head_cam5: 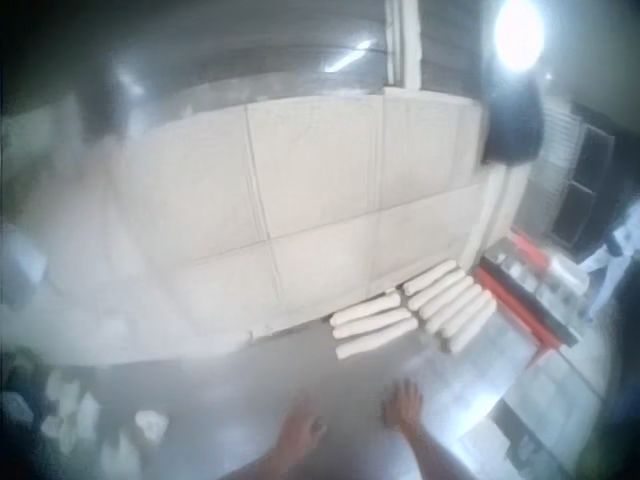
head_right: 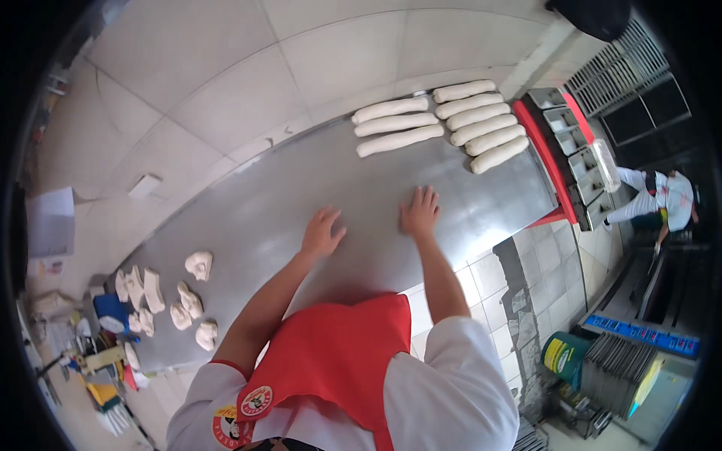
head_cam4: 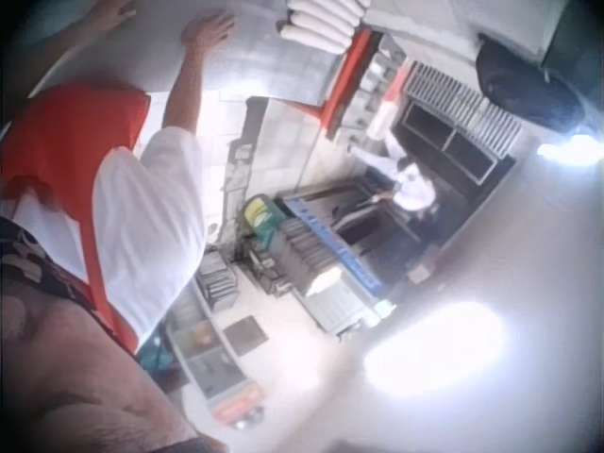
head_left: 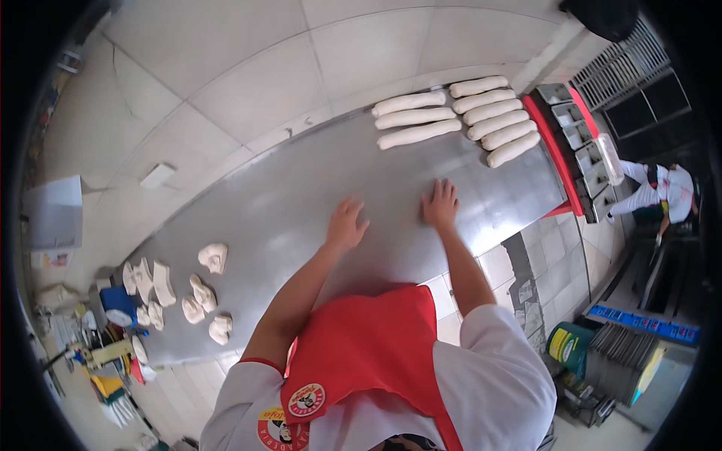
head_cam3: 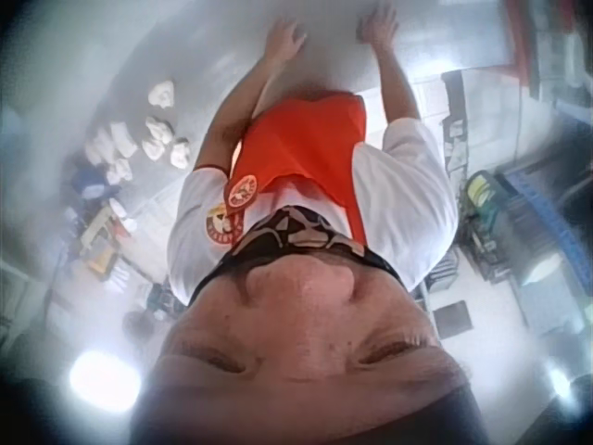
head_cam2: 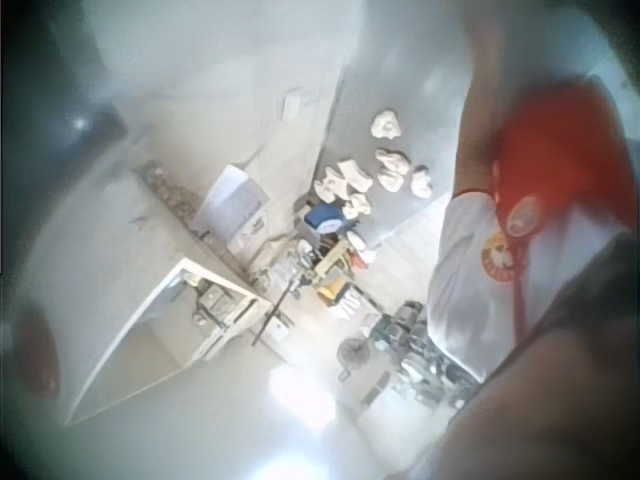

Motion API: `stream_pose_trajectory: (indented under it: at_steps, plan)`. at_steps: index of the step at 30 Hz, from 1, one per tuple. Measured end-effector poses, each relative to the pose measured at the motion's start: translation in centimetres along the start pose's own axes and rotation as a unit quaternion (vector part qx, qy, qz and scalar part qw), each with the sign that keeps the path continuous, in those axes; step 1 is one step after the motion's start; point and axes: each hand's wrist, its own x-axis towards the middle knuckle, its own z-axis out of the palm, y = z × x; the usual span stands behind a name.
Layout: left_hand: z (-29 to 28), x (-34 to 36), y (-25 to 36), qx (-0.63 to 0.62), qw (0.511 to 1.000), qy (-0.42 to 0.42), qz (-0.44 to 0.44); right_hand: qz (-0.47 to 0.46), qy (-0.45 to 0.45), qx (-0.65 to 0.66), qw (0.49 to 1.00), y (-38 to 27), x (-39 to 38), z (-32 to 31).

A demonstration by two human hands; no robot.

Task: The person shapes several pieces of dough by hand, rolling each one into a long cylindrical loaf and placing them on a tray at the end of a metal table.

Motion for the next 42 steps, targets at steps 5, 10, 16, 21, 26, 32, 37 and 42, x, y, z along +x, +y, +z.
stream_pose_trajectory:
  at_steps: [5,10,16,21,26,32,37,42]
  plan:
    - [-0.6,-22.1,-4.2,0.21,0.971,-0.095,-0.061,-0.065,0.085,0.048,0.993,0.4,-9.8,4.0]
    - [-3.1,-29.1,-5.0,0.166,0.969,-0.039,-0.178,0.018,0.076,-0.064,0.995,0.3,-8.7,4.1]
    - [-7.6,-32.5,-10.0,0.02,0.923,0.235,-0.305,-0.005,0.059,-0.096,0.994,0.4,-8.6,4.4]
    - [-17.8,-35.2,-25.6,0.045,0.822,0.466,-0.325,0.019,-0.012,-0.041,0.999,0.7,-7.2,1.4]
    - [-31.0,-43.4,-47.2,0.085,0.704,0.473,-0.522,-0.039,0.02,0.016,0.999,-6.0,-16.6,1.9]
    - [-39.0,-43.4,-53.7,0.057,0.706,0.299,-0.639,-0.11,-0.114,0.125,0.979,-15.5,-37.4,-0.5]
    - [-41.1,-44.0,-58.1,-0.045,0.679,0.254,-0.688,-0.058,-0.166,0.154,0.972,-23.1,-43.5,-0.5]
    - [-40.5,-42.3,-58.4,-0.01,0.742,0.209,-0.637,-0.064,-0.21,0.174,0.96,-32.0,-42.9,-1.2]
